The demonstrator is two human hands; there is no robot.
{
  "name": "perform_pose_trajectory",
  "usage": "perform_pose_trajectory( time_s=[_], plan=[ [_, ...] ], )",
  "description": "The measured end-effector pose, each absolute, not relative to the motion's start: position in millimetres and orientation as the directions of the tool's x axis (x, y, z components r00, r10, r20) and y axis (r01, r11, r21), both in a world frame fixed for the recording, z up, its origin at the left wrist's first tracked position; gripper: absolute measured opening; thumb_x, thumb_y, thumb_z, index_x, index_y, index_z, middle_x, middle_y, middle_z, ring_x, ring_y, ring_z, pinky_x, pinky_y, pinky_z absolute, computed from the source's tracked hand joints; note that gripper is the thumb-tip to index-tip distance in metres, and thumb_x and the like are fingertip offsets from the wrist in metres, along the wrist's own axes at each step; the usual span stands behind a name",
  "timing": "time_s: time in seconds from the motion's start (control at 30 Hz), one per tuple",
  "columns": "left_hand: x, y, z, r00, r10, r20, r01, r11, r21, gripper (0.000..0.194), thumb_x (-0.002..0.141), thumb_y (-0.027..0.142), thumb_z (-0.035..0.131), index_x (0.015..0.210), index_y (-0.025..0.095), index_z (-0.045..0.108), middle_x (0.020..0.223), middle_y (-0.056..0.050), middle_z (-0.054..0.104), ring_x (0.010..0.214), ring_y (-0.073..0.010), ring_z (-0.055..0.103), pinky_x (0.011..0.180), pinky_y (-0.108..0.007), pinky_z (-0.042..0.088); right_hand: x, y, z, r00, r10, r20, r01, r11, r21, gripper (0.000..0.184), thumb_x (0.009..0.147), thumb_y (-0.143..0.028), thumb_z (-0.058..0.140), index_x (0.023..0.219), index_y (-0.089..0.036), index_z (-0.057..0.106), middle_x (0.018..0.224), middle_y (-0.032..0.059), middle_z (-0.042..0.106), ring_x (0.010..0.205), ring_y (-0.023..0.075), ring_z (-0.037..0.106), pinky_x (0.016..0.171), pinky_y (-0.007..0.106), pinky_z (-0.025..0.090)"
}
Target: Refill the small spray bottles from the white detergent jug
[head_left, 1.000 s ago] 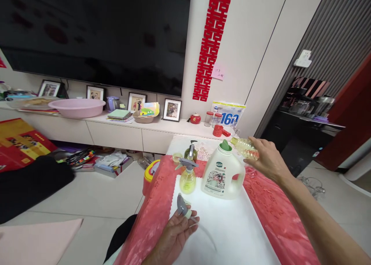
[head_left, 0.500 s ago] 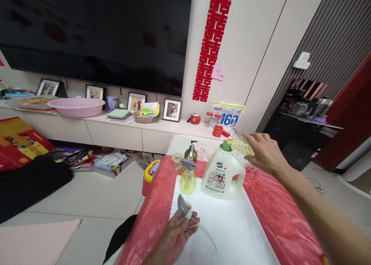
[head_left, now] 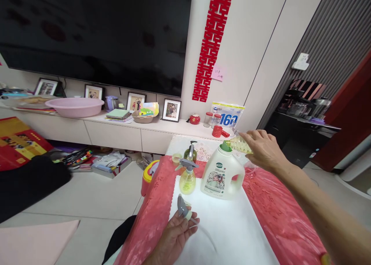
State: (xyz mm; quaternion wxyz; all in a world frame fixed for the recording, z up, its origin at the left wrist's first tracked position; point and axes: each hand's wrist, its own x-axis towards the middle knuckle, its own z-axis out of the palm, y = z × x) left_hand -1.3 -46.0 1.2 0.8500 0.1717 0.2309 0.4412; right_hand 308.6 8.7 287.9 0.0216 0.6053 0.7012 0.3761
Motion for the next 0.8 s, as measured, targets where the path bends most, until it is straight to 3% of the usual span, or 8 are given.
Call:
perform_pose_trajectory(
  time_s=[0.47, 0.8],
  plan=[
    [-1.4, -44.5, 0.4, 0.504, 0.828, -0.245, -0.674, 0.555, 0.487, 0.044, 0.068, 0.020, 0.094, 0.107, 0.019, 0.073, 0.104, -0.009, 0.080, 0.097, -0.0218, 0.076, 0.091, -0.034, 0.055, 299.7, 9.3, 294.9, -0.231, 0.893, 0.385, 0.816, -0.038, 0.577, 0.073, 0.078, -0.011, 0.069, 0.147, -0.027, 0.049, 0.141, 0.0075, 0.050, 0.126, 0.0289, 0.042, 0.091, 0.044, 0.040],
    [-1.4, -45.1, -0.1, 0.508, 0.829, -0.235, -0.668, 0.551, 0.500, 0.044, 0.069, 0.022, 0.094, 0.108, 0.020, 0.074, 0.105, -0.008, 0.079, 0.098, -0.0211, 0.075, 0.092, -0.035, 0.054, 298.9, 14.4, 298.4, -0.309, 0.869, 0.387, 0.786, 0.004, 0.619, 0.072, 0.077, -0.002, 0.061, 0.143, -0.028, 0.053, 0.140, 0.0068, 0.050, 0.128, 0.0292, 0.041, 0.092, 0.044, 0.038]
  ],
)
